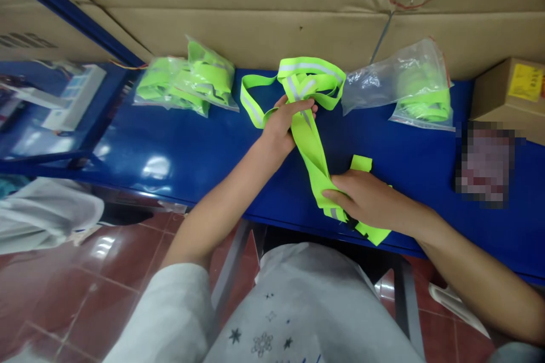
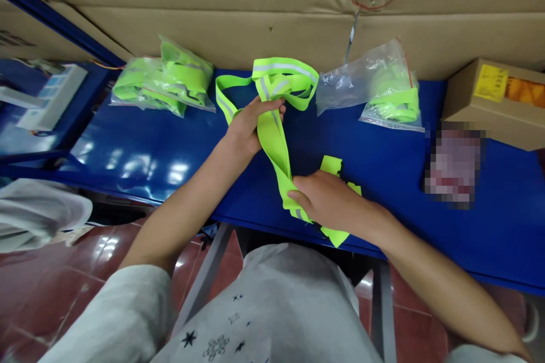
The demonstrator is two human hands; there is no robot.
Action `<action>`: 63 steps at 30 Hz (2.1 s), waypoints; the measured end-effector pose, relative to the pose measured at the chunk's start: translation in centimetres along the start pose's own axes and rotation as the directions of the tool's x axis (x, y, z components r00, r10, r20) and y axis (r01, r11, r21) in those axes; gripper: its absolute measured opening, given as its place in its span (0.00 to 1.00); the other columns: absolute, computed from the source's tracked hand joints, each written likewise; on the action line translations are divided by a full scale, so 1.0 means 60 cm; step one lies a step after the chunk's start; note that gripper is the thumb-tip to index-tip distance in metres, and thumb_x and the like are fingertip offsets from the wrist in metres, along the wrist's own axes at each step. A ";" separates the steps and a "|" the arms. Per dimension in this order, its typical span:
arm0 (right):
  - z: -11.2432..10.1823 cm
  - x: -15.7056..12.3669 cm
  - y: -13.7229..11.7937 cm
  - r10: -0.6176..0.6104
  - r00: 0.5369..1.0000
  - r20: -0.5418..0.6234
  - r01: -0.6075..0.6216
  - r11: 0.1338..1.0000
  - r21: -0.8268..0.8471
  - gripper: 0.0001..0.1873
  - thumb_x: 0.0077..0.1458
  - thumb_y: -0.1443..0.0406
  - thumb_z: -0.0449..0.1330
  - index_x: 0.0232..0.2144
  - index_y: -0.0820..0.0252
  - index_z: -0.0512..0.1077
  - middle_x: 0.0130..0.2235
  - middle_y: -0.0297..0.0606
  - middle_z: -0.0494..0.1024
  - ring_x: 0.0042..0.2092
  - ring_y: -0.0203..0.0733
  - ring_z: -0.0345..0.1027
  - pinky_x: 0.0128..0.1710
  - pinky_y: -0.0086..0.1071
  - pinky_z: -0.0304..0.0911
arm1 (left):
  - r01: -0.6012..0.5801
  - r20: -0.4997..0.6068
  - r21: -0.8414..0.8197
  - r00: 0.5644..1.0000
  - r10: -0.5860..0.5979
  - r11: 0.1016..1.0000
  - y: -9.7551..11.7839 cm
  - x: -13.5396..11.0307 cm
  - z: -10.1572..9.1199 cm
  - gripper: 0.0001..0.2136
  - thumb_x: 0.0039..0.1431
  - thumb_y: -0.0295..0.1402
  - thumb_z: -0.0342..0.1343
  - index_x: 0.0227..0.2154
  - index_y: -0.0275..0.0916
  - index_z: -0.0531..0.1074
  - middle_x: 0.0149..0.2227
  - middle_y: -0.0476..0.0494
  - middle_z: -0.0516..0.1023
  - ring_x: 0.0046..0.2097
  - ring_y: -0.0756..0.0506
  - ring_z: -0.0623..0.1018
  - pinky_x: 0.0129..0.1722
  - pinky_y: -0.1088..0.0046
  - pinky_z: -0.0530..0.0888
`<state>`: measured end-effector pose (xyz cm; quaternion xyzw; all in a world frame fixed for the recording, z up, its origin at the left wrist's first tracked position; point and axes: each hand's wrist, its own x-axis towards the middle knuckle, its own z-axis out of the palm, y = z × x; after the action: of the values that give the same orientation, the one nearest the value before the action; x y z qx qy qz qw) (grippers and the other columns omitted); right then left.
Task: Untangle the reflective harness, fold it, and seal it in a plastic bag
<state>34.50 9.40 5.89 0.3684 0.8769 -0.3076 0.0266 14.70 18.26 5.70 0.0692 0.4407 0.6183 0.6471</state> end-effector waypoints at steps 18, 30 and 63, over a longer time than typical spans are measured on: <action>-0.082 -0.030 0.061 -0.009 0.999 -0.031 0.009 1.000 0.030 0.35 0.70 0.38 0.50 0.54 0.54 0.81 0.53 0.45 0.85 0.52 0.57 0.80 0.49 0.45 0.71 | -0.018 0.229 0.722 0.949 -0.215 0.692 0.114 -0.113 -0.132 0.35 0.57 0.42 0.76 0.67 0.55 0.72 0.57 0.42 0.84 0.55 0.35 0.85 0.47 0.65 0.84; -0.113 0.189 0.035 -0.066 0.919 -0.390 -0.083 0.932 -0.352 0.37 0.65 0.47 0.64 0.67 0.63 0.67 0.71 0.60 0.66 0.70 0.75 0.60 0.65 0.64 0.59 | -0.110 0.153 0.383 0.987 0.054 0.917 0.122 -0.122 -0.196 0.11 0.50 0.29 0.73 0.38 0.37 0.84 0.37 0.44 0.86 0.37 0.47 0.84 0.40 0.77 0.82; -0.239 0.134 0.050 -0.179 0.905 -0.386 0.384 0.734 0.559 0.05 0.52 0.69 0.68 0.29 0.57 0.74 0.43 0.34 0.80 0.46 0.38 0.74 0.50 0.36 0.67 | -0.674 0.735 0.659 0.672 0.093 -0.333 0.123 0.095 -0.051 0.32 0.61 0.36 0.67 0.68 0.44 0.69 0.69 0.30 0.69 0.70 0.24 0.65 0.70 0.40 0.54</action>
<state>33.23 24.08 13.73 0.2603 0.7642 -0.5192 -0.2805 6.35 23.43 5.80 0.7917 0.5418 0.2263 0.1688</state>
